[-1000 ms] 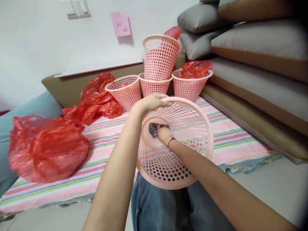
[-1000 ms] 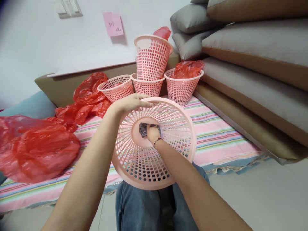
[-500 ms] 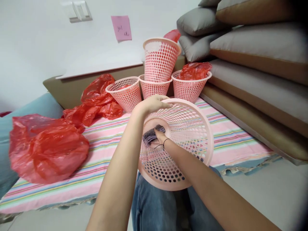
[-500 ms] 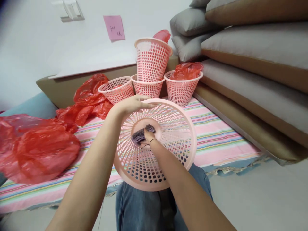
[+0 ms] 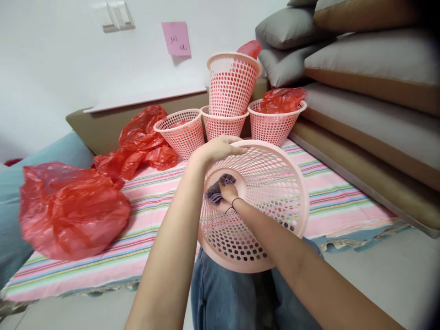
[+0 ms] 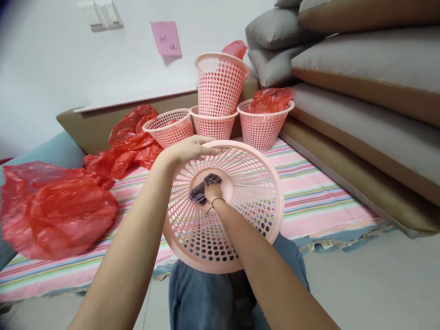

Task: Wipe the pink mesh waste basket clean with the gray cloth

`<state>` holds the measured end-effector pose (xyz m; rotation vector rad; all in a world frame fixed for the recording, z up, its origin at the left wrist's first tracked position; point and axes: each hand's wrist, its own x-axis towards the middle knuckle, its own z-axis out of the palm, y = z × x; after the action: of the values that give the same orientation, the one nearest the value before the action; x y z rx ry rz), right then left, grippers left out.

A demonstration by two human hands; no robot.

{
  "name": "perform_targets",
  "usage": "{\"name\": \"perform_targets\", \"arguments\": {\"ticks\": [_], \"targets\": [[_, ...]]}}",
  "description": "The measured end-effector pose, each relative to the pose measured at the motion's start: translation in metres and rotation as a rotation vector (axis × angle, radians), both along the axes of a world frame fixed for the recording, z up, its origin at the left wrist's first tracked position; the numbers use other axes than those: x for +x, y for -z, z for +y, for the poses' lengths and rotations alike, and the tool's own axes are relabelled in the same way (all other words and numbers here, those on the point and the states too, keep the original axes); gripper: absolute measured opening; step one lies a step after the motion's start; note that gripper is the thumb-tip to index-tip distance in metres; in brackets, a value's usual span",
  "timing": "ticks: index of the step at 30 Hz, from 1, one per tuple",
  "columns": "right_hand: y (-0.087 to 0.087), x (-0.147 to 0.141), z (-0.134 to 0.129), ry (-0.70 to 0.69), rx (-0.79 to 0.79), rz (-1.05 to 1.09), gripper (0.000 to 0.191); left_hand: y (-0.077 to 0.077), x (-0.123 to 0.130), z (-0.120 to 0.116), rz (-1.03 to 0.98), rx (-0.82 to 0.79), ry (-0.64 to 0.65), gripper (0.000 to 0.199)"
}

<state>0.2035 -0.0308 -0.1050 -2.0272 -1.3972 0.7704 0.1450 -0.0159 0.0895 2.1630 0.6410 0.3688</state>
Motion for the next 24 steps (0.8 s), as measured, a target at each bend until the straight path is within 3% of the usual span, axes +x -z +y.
{"name": "perform_targets", "arguments": {"ticks": [6, 17, 24], "targets": [[-0.005, 0.001, 0.005, -0.156, 0.038, -0.182, 0.037, 0.001, -0.002, 0.002, -0.017, 0.000, -0.005, 0.029], [-0.010, 0.011, -0.013, -0.522, 0.141, -0.418, 0.036, 0.003, -0.007, 0.011, -0.051, -0.066, -0.016, 0.027], [-0.016, 0.027, -0.021, -0.600, 0.164, -0.455, 0.034, 0.003, -0.011, 0.013, -0.062, -0.108, -0.037, 0.028]]}}
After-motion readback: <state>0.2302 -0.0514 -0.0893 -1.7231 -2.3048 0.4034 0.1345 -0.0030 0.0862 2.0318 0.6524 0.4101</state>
